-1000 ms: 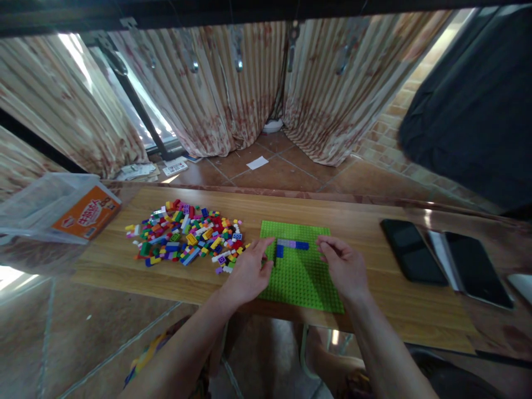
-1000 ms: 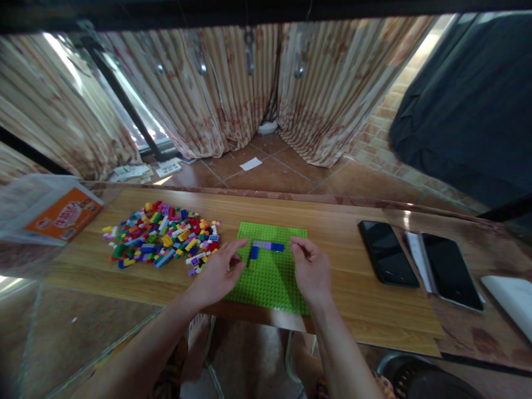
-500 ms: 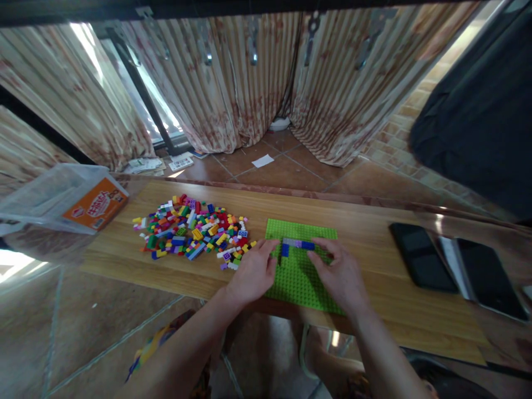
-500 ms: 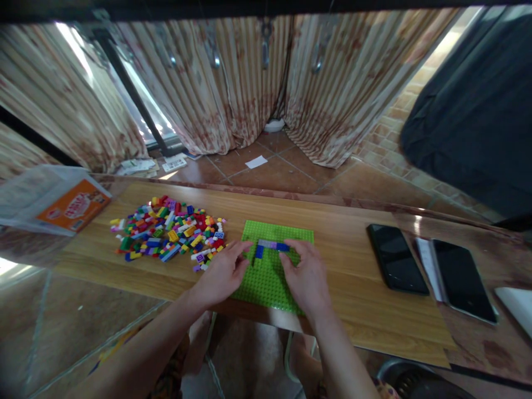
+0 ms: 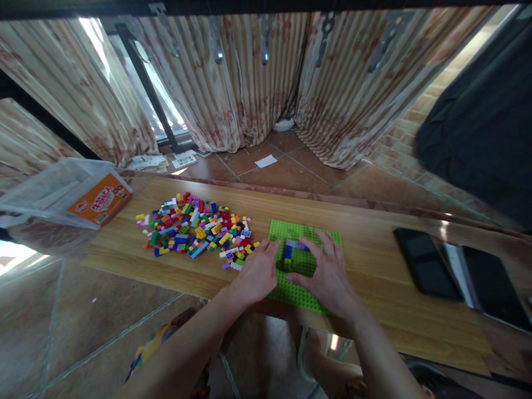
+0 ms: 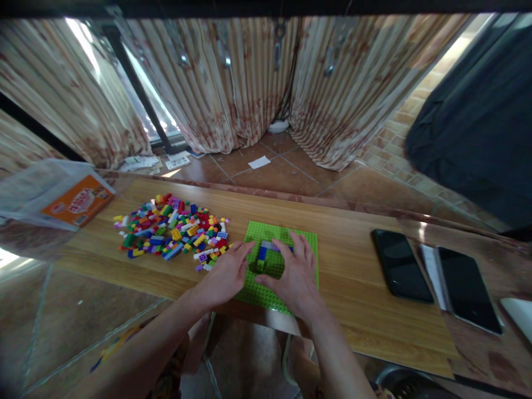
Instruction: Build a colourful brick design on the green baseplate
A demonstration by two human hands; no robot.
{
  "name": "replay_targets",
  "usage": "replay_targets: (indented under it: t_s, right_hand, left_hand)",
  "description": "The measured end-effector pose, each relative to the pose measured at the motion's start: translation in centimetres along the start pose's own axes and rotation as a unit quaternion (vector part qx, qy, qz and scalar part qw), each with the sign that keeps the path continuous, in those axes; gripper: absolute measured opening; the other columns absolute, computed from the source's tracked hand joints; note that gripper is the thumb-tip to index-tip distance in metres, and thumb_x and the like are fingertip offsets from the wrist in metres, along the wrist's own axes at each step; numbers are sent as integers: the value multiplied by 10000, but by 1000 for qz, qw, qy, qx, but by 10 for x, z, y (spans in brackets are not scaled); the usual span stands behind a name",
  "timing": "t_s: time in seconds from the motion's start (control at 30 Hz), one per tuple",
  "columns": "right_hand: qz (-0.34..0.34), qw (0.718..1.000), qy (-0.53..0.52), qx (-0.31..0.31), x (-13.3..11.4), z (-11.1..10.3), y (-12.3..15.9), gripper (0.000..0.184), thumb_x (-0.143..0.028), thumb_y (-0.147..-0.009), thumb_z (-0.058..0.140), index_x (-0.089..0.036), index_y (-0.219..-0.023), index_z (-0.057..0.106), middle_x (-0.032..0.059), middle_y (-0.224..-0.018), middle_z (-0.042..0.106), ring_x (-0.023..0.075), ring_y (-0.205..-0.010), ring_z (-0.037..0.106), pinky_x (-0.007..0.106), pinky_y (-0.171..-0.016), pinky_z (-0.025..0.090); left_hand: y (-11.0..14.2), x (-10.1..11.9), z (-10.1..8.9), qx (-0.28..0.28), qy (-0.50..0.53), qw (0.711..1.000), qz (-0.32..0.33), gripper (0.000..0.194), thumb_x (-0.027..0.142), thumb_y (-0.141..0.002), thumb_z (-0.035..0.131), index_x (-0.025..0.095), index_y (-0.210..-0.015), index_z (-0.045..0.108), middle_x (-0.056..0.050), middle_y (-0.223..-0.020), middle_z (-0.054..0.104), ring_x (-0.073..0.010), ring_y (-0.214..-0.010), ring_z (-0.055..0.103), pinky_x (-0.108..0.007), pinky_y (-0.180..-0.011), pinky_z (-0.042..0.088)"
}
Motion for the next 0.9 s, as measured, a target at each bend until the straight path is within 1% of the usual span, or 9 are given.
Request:
replay_targets:
  t_s: [0.13, 0.3, 0.4, 0.5, 0.6, 0.73, 0.9]
  right_hand:
    - [-1, 999, 31, -33, -6, 1, -5, 827, -587, -614, 790, -271, -1339, 547, 139, -1551, 281, 414, -1445, 189, 624, -1096, 277]
    - [4, 998, 41, -57, -7, 2, -10, 754, -567, -637, 782, -297, -1310, 575, 115, -1572, 251, 419, -1457, 152, 635, -1099, 253]
    - [5, 997, 40, -59, -7, 5, -10, 723, -557, -640, 780, -320, -1293, 582, 95, -1573, 251, 415, -1456, 150, 649, -1093, 241]
    - [4, 998, 38, -55, -7, 8, -10, 719, -541, -639, 784, -322, -1293, 580, 95, -1567, 259, 411, -1451, 160, 649, -1086, 249]
    - [-7, 999, 25, -33, -5, 7, -10, 712, -545, -635, 788, -304, -1276, 595, 102, -1561, 272, 413, -1446, 176, 637, -1085, 270]
    - [-9, 1000, -1, 7, 12, -3, -10, 699, -594, -647, 766, -277, -1249, 608, 122, -1534, 301, 409, -1433, 212, 633, -1085, 294]
    - [15, 1000, -22, 5, 45, -17, -5, 686, -612, -683, 728, -270, -1261, 590, 125, -1499, 330, 389, -1403, 281, 629, -1091, 306]
  left_hand:
    - [0, 1, 2, -11, -8, 1000, -3, 509, 36, -808, 435, 123, -1307, 493, -129, -1170, 561, -239, -1070, 576, -380, -981, 484]
    - [-1, 2, 1, -12, -5, 1000, -6, 444, 60, -824, 442, 120, -1256, 526, -129, -1153, 559, -240, -1041, 581, -386, -968, 491]
    - [0, 2, 0, -11, -2, 1000, -11, 450, 64, -829, 447, 121, -1270, 514, -127, -1153, 554, -231, -1026, 585, -377, -965, 491]
    - [0, 1, 1, -11, 5, 1000, -15, 476, 50, -822, 444, 124, -1289, 501, -125, -1164, 552, -223, -1040, 585, -368, -984, 480]
    - [0, 0, 2, -10, 9, 1000, -12, 484, 43, -812, 445, 111, -1287, 505, -133, -1158, 556, -226, -1026, 588, -373, -976, 484]
    - [-1, -2, 4, -10, 4, 1000, -11, 529, 19, -793, 436, 130, -1307, 495, -133, -1172, 558, -225, -1023, 594, -368, -958, 495]
    - [-1, -1, 4, -5, 3, 1000, -7, 557, 6, -782, 433, 135, -1320, 491, -134, -1181, 558, -237, -1077, 588, -373, -986, 487]
Point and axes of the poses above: each hand's wrist, its own y-axis away from the middle knuckle, its own z-axis out of the palm, x = y × z, the point moved 2 cm from there along -y, towards the middle knuckle
